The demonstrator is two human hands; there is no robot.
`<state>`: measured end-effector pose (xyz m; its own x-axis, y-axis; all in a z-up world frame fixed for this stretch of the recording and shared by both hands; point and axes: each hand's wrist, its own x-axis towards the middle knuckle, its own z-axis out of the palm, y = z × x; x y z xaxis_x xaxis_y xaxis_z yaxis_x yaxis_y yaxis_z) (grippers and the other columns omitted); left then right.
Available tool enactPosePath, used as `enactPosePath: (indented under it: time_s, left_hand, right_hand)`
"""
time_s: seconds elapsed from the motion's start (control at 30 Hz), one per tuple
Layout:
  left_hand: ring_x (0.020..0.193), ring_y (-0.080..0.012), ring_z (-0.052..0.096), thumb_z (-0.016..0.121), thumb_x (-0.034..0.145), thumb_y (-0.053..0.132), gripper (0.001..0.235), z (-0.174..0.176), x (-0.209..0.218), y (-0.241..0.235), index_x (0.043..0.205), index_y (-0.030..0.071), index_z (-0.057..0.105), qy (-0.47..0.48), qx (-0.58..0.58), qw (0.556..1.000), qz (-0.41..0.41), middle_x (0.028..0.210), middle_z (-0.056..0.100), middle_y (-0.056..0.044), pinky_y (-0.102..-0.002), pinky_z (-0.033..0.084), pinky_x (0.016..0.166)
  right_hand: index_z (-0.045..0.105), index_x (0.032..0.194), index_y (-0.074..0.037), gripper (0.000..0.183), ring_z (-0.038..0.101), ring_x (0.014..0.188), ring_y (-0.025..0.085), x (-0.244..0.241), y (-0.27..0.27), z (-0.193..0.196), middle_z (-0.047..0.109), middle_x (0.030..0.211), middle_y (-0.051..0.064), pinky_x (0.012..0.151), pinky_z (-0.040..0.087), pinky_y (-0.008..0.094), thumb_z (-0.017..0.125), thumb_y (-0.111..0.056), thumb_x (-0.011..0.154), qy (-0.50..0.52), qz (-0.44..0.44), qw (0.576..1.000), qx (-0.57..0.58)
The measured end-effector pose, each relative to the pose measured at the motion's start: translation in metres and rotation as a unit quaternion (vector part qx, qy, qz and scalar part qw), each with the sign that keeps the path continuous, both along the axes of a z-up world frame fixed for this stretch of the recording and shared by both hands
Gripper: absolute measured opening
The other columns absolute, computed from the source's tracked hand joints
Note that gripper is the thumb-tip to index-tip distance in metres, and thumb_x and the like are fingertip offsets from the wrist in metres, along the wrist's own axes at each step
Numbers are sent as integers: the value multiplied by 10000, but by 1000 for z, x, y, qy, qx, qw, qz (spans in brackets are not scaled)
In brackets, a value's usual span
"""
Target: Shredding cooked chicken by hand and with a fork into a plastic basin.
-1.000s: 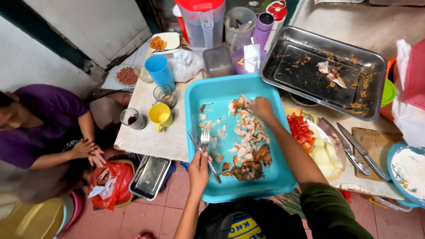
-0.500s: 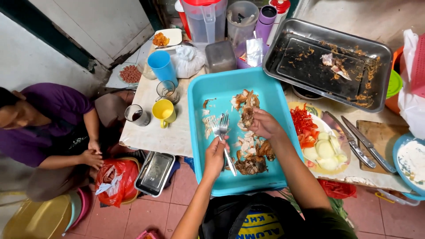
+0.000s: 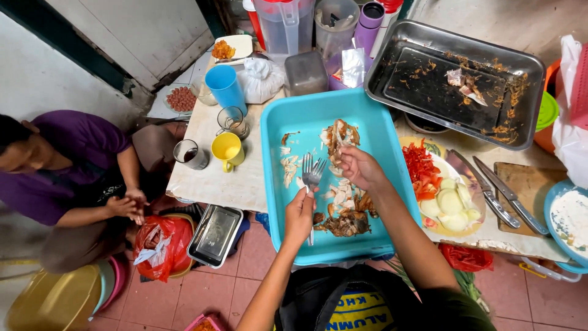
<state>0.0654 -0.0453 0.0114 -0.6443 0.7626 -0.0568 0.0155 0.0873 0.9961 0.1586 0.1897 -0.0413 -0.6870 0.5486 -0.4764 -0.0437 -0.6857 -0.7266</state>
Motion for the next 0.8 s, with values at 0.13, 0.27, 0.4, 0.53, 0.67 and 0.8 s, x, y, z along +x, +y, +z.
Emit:
enactPosePath:
  time_s: [0.13, 0.27, 0.4, 0.53, 0.67, 0.8]
  left_hand:
    - [580, -155, 512, 517, 1050, 131, 241, -1, 1, 1, 1038, 97, 756, 8, -13, 1000, 8, 617, 591, -48, -297, 455, 580]
    - [597, -164, 523, 518, 1051, 155, 237, -3, -8, 6, 1022, 106, 747, 18, -32, 999, 27, 625, 597, -51, -322, 462, 591]
    - [618, -185, 542, 543, 1040, 167, 214, 0, -13, 12, 1038, 113, 751, 32, -43, 998, 33, 643, 616, -72, -355, 482, 604]
    - [611, -176, 537, 528, 1037, 155, 237, -3, -14, 10, 1050, 131, 763, 16, -43, 999, 22, 626, 598, -63, -340, 480, 598]
    - [615, -151, 526, 517, 1044, 141, 239, -21, -16, 5, 1000, 105, 749, -30, -39, 999, 23, 639, 603, -43, -287, 452, 591]
    - [700, -111, 556, 594, 997, 138, 247, -20, -7, 10, 1185, 72, 741, -129, -14, 991, 42, 820, 685, -42, -249, 513, 617]
  right_hand:
    - [579, 993, -166, 155, 586, 620, 102, 2, -14, 17, 691, 911, 16, 466, 343, 196, 692, -264, 953, -14, -32, 999, 34]
    - [609, 975, -139, 147, 624, 599, 125, -1, -30, 28, 711, 939, 61, 450, 352, 210, 713, -240, 950, -37, -60, 993, 93]
    - [620, 993, -84, 137, 605, 558, 138, -2, -48, 50, 720, 925, 130, 426, 366, 204, 715, -173, 950, -32, -98, 983, 153]
    - [632, 1025, -85, 108, 600, 536, 91, 25, 7, 76, 735, 872, 103, 424, 397, 155, 674, -165, 965, -40, -168, 961, 217]
    - [658, 1119, -68, 140, 559, 489, 91, 76, 117, 99, 669, 754, 80, 434, 384, 186, 684, -90, 983, -142, -256, 846, 446]
    - [577, 1375, -2, 388, 637, 783, 132, 92, 118, 115, 697, 1192, 141, 522, 591, 250, 725, -25, 1017, -180, -224, 774, 564]
